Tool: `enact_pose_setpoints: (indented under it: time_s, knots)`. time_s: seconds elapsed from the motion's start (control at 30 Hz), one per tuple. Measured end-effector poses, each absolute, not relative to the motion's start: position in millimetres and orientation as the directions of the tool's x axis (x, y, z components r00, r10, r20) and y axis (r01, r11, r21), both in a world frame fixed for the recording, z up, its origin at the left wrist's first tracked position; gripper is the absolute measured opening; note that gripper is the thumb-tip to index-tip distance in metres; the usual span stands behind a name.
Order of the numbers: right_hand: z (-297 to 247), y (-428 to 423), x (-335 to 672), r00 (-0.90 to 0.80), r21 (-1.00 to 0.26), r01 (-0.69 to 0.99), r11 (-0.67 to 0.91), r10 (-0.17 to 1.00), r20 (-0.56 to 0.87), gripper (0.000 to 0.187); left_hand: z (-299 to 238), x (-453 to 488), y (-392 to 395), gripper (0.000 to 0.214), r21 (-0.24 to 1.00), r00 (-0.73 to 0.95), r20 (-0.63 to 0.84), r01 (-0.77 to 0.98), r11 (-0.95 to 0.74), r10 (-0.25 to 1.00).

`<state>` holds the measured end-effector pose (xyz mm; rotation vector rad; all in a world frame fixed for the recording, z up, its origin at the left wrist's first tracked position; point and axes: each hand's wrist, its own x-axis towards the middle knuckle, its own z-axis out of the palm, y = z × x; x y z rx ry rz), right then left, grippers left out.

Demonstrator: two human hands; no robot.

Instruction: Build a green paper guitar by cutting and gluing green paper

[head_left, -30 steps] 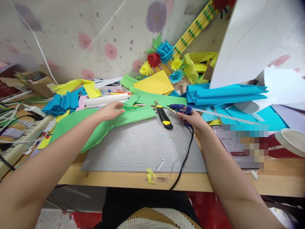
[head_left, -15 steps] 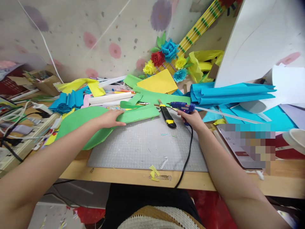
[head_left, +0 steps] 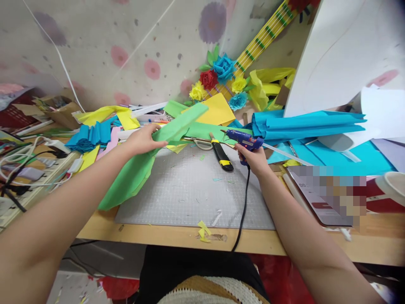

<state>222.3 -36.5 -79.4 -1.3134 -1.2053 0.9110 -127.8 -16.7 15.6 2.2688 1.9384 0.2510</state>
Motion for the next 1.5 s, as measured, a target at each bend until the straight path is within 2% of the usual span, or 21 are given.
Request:
enact_pose_setpoints:
  time_s: [0.1,0.23,0.33,0.47,0.63,0.87,1.07,1.33,1.5]
  knots:
    - [-78.4,-41.1,212.2,0.160,-0.987,0.131,0.092,0.981,0.113,0.038,25.1,-119.6,-11.0,0.069,0.289,0.014,0.051,0.957,-0.028,0.999]
    - [-75.7,-48.8,201.1,0.059,-0.979,0.200,0.051,0.996,0.064,0.039,8.3,-104.1,-8.4,0.076,0.160,-0.109,0.134,0.983,0.088,0.985]
    - [-72.5,-53.0,197.1,0.006,-0.967,0.250,0.049,0.999,0.052,0.039,-15.4,-98.3,-7.3,0.084,0.131,-0.099,0.075,0.987,0.089,0.992]
    - [-67.5,-57.2,193.1,-0.004,-0.968,0.250,0.027,1.000,0.027,0.038,-31.9,-106.3,-12.0,0.075,0.184,-0.043,0.017,0.982,0.040,0.999]
    - [-65.9,-64.0,179.6,-0.191,-0.967,0.253,-0.027,0.978,-0.078,0.034,-34.1,-124.9,-29.7,0.074,0.115,0.066,-0.037,0.991,-0.061,0.997]
    - [-71.1,-68.8,146.9,-0.335,-0.962,0.234,-0.144,0.916,-0.219,0.036,-48.5,-128.9,-31.4,0.080,0.129,0.051,-0.014,0.991,-0.048,0.999]
    - [-70.5,-67.8,130.5,-0.346,-0.969,0.159,-0.187,0.909,-0.232,0.038,-48.7,-120.7,-21.2,0.080,0.078,0.009,-0.073,0.997,-0.003,0.997]
    - [-83.8,-64.8,140.1,-0.302,-0.972,0.147,-0.184,0.927,-0.221,0.041,-57.9,-110.8,-22.9,0.080,0.062,-0.053,0.020,0.997,0.051,0.998]
    - [-84.1,-66.9,142.5,-0.300,-0.975,0.131,-0.182,0.930,-0.214,0.040,-58.0,-107.4,-22.5,0.080,0.094,-0.056,0.019,0.994,0.054,0.998]
